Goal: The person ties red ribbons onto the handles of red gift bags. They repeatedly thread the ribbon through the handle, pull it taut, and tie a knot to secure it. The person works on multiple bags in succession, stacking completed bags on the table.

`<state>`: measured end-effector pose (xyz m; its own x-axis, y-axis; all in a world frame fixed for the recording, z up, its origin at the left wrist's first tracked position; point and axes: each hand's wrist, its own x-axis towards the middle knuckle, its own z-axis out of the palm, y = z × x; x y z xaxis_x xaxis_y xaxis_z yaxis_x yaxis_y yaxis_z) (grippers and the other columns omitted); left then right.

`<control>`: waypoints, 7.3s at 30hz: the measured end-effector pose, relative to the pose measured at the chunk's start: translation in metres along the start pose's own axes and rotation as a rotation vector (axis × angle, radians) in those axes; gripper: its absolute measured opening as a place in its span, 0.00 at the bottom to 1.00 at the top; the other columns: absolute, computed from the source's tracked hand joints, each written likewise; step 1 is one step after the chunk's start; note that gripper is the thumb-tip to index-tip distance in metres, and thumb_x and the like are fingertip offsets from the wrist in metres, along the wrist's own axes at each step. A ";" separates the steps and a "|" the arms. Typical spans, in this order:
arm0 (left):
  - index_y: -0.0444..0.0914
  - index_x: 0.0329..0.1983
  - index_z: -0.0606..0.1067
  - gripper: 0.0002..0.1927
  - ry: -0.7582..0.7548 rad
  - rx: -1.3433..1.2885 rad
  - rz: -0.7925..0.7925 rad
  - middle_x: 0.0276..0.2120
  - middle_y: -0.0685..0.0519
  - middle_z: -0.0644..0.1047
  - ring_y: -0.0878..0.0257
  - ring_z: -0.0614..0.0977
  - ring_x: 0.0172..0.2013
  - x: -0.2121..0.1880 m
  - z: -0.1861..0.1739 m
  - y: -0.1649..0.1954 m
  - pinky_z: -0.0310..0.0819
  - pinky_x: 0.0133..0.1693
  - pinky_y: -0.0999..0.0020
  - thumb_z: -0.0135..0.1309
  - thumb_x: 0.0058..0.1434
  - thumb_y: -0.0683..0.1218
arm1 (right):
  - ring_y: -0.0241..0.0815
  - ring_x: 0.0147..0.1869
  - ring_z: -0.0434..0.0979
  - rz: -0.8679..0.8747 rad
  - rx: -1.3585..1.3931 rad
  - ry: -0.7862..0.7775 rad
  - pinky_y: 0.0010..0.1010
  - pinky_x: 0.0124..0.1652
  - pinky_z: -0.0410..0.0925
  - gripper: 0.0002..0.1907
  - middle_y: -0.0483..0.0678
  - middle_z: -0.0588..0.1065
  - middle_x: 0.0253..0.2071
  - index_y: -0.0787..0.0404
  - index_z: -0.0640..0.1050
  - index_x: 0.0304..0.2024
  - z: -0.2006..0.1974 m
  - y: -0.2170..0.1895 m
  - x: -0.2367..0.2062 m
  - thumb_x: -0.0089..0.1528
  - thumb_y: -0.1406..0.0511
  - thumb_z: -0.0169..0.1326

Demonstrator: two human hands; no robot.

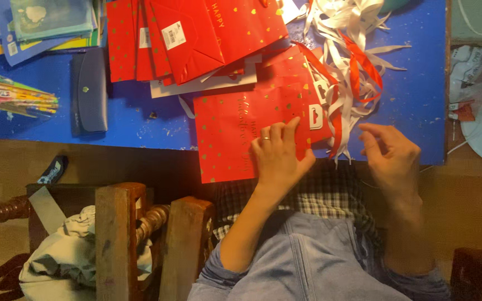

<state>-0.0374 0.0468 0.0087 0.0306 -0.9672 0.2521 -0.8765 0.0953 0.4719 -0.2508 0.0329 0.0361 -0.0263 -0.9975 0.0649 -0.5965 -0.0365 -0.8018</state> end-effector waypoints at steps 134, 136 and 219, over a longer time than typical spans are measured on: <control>0.32 0.55 0.74 0.13 -0.002 -1.455 -0.310 0.48 0.49 0.82 0.65 0.82 0.47 -0.005 -0.010 -0.054 0.77 0.53 0.67 0.56 0.73 0.44 | 0.45 0.42 0.72 -0.216 0.228 -0.352 0.32 0.44 0.66 0.07 0.51 0.72 0.36 0.67 0.75 0.40 0.070 -0.001 0.025 0.64 0.67 0.54; 0.33 0.55 0.74 0.11 0.001 -1.537 -0.231 0.48 0.46 0.82 0.62 0.83 0.50 -0.006 -0.007 -0.055 0.77 0.59 0.65 0.54 0.75 0.44 | 0.45 0.37 0.70 -0.138 0.149 -0.336 0.33 0.39 0.65 0.11 0.51 0.70 0.31 0.69 0.73 0.33 0.073 -0.003 0.020 0.64 0.65 0.58; 0.37 0.42 0.74 0.06 0.259 -1.580 -0.013 0.32 0.50 0.80 0.66 0.77 0.29 0.019 -0.143 -0.050 0.74 0.36 0.68 0.62 0.68 0.39 | 0.52 0.51 0.72 -0.413 -0.107 -0.242 0.41 0.53 0.64 0.07 0.50 0.74 0.42 0.64 0.79 0.37 0.061 -0.023 0.016 0.62 0.65 0.58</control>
<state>0.0758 0.0569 0.1111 0.2544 -0.9216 0.2931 0.4731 0.3830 0.7934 -0.1885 0.0141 0.0188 0.4091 -0.8869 0.2146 -0.5974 -0.4381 -0.6717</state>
